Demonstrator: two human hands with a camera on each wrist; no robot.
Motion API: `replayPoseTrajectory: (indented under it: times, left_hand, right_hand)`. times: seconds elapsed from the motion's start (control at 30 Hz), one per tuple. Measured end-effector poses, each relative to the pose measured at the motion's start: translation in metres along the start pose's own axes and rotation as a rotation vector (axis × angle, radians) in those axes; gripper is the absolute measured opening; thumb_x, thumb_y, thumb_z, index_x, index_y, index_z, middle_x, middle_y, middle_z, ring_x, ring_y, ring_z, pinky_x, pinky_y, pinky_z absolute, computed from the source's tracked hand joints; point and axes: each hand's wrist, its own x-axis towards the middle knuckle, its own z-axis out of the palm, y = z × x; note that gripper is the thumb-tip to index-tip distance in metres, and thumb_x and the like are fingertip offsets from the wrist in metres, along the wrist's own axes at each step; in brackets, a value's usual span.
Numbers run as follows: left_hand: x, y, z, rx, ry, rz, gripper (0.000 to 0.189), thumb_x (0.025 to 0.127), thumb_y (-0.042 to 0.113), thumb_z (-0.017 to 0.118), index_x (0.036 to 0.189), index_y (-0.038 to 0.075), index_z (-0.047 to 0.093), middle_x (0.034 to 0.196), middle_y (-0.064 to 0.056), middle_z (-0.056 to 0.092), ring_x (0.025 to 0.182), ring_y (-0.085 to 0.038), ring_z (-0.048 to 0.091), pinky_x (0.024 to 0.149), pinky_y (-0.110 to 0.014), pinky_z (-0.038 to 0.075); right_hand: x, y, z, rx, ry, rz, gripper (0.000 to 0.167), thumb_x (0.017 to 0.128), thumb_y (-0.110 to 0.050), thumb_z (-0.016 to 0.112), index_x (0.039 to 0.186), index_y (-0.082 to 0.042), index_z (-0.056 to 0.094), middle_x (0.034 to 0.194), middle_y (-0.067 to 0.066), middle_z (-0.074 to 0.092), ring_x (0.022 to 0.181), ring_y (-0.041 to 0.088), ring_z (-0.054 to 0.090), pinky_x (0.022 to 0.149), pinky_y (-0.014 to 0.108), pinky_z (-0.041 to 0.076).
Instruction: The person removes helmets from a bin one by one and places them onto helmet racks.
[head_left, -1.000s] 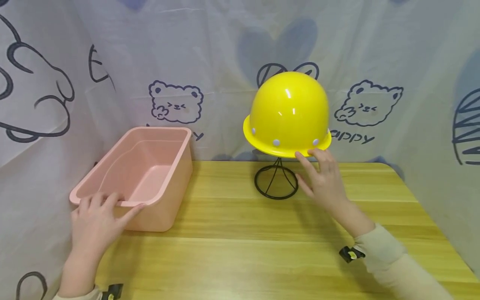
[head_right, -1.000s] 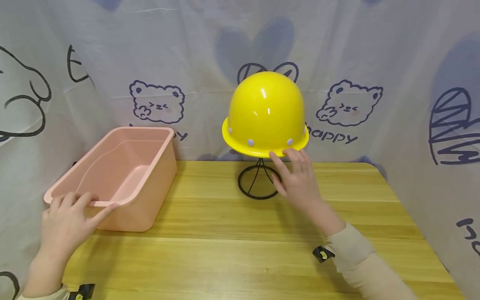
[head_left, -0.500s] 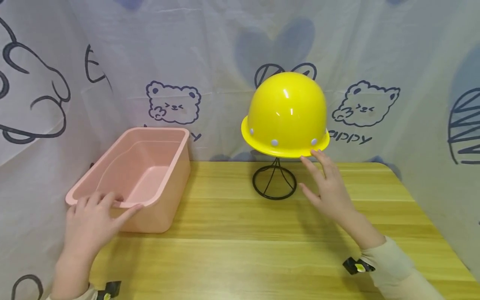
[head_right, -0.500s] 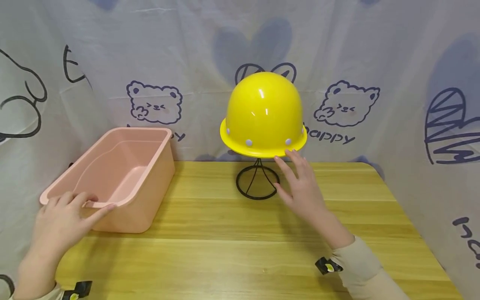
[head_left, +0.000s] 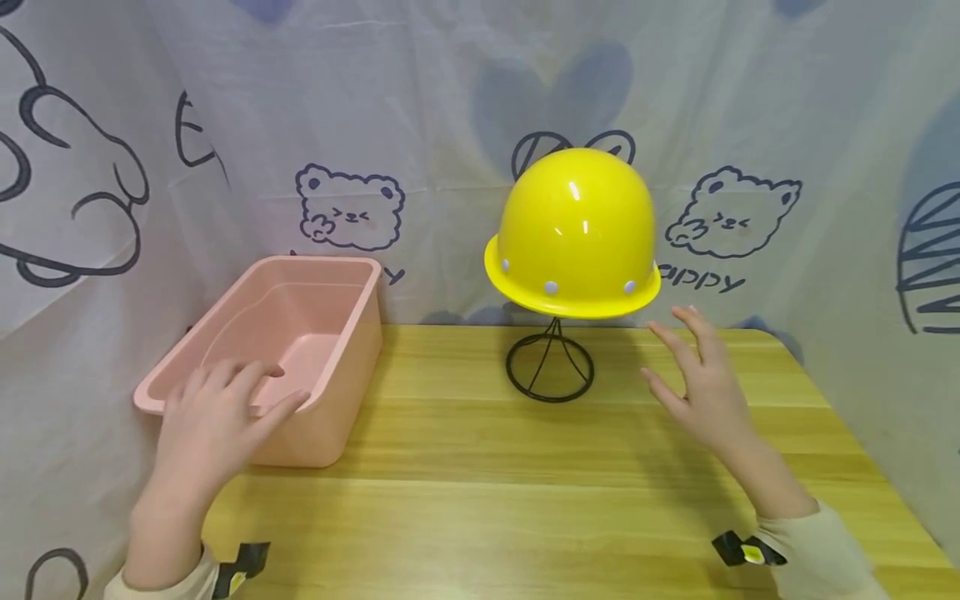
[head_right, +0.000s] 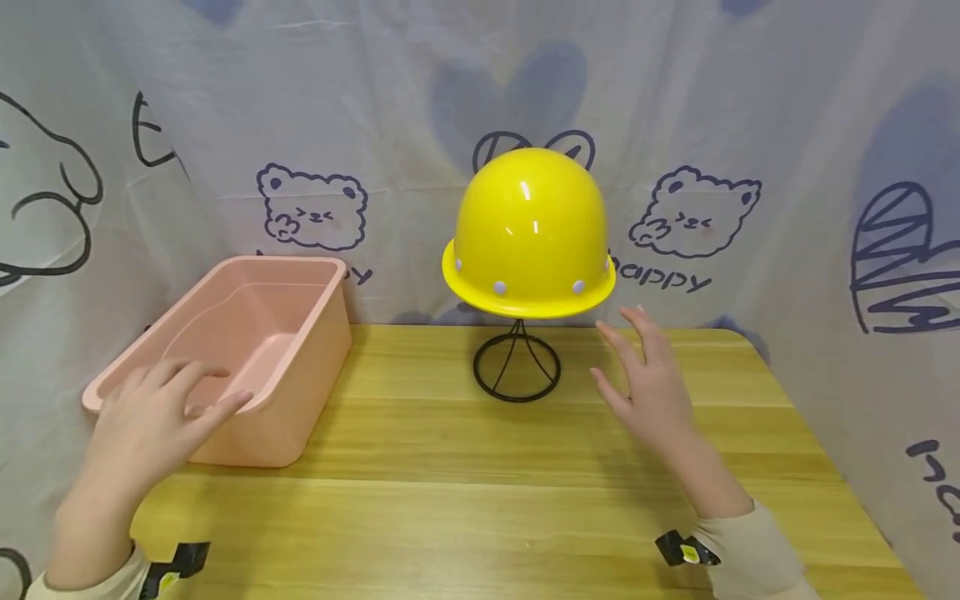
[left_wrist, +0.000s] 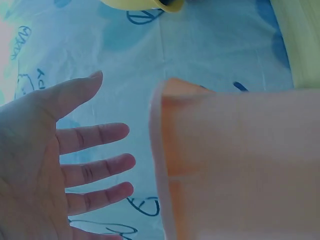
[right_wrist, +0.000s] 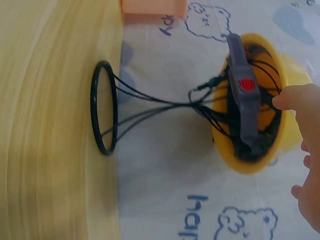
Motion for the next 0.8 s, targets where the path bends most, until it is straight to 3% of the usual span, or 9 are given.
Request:
replayPoseTrajectory:
  times: [0.2, 0.33, 0.57, 0.8]
  left_hand:
    - [0.013, 0.021, -0.001, -0.057, 0.049, 0.07, 0.044, 0.088, 0.05, 0.066, 0.113, 0.014, 0.063, 0.122, -0.019, 0.06, 0.115, -0.047, 0.048, 0.093, -0.066, 0.033]
    - [0.023, 0.035, 0.006, -0.095, 0.071, 0.111, 0.045, 0.087, 0.047, 0.067, 0.117, 0.014, 0.064, 0.125, -0.016, 0.06, 0.117, -0.046, 0.049, 0.097, -0.063, 0.033]
    - [0.036, 0.056, 0.023, -0.11, -0.01, 0.079, 0.054, 0.091, 0.05, 0.062, 0.129, 0.013, 0.058, 0.138, -0.02, 0.051, 0.131, -0.046, 0.039, 0.109, -0.072, 0.018]
    - [0.047, 0.075, 0.05, -0.121, -0.052, 0.034, 0.063, 0.094, 0.057, 0.052, 0.142, 0.017, 0.046, 0.15, -0.02, 0.04, 0.144, -0.046, 0.024, 0.114, -0.071, 0.008]
  right_hand:
    - [-0.006, 0.013, -0.016, -0.03, 0.041, 0.025, 0.065, 0.098, -0.057, 0.044, 0.129, 0.0, 0.056, 0.137, 0.028, 0.045, 0.138, 0.047, 0.034, 0.119, 0.054, 0.023]
    - [-0.011, 0.02, -0.026, -0.067, 0.023, 0.083, 0.073, 0.096, -0.063, 0.041, 0.133, -0.002, 0.053, 0.138, 0.03, 0.045, 0.138, 0.049, 0.033, 0.118, 0.058, 0.023]
    - [-0.025, 0.035, -0.037, -0.128, -0.035, 0.163, 0.083, 0.091, -0.073, 0.037, 0.139, -0.006, 0.049, 0.144, 0.03, 0.04, 0.142, 0.049, 0.026, 0.118, 0.062, 0.018]
    - [-0.038, 0.05, -0.05, -0.174, -0.114, 0.213, 0.074, 0.092, -0.066, 0.048, 0.144, -0.013, 0.045, 0.148, 0.029, 0.037, 0.146, 0.045, 0.023, 0.117, 0.064, 0.016]
